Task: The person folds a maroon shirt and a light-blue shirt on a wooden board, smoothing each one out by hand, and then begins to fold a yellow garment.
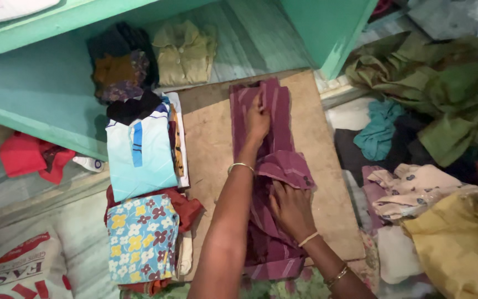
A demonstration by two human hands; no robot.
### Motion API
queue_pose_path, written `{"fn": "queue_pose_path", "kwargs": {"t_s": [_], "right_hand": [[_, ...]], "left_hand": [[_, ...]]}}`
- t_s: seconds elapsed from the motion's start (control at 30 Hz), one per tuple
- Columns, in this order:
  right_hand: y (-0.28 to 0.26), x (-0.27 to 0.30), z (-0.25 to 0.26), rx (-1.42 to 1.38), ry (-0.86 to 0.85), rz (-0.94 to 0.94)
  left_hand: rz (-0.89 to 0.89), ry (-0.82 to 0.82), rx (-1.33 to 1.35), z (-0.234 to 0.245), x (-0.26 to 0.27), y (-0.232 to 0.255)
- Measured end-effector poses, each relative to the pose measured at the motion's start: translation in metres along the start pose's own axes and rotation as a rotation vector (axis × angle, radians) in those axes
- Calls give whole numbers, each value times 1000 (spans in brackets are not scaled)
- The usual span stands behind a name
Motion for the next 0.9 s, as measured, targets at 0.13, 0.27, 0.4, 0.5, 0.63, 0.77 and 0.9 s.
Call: {"fn": "queue_pose_path", "kwargs": {"t_s": [0.13,0.27,0.4,0.5,0.63,0.77,0.9], "right_hand": [[-1,-5,5,85,75,92],[-3,-5,-6,135,-62,116],[-4,-2,-22,135,-199,102],[-4,0,-28,132,-163,90],[-5,2,-26,116,-44,92],[-5,-2,-27,181,-191,80],[-8,1,-27,207,-462,1]], "left_hand": [[-6,111,202,24,0,-24],[-56,40,309,25,-6,-32],[88,25,94,26,5,-11],[210,-48,40,37,25,7],[266,-321,-79,63,69,11],[10,-543,-480,68,96,11],[39,-457,-454,82,119,-5]]}}
Point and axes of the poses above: each hand's wrist, its own x-axis away from the middle knuckle, its own z-axis out of the back of the hand, y = z × x, the point moved 2 cm from there along -x, towards the middle knuckle, and after that the axes turned 15 degrees about x, right-handed, at the moved point
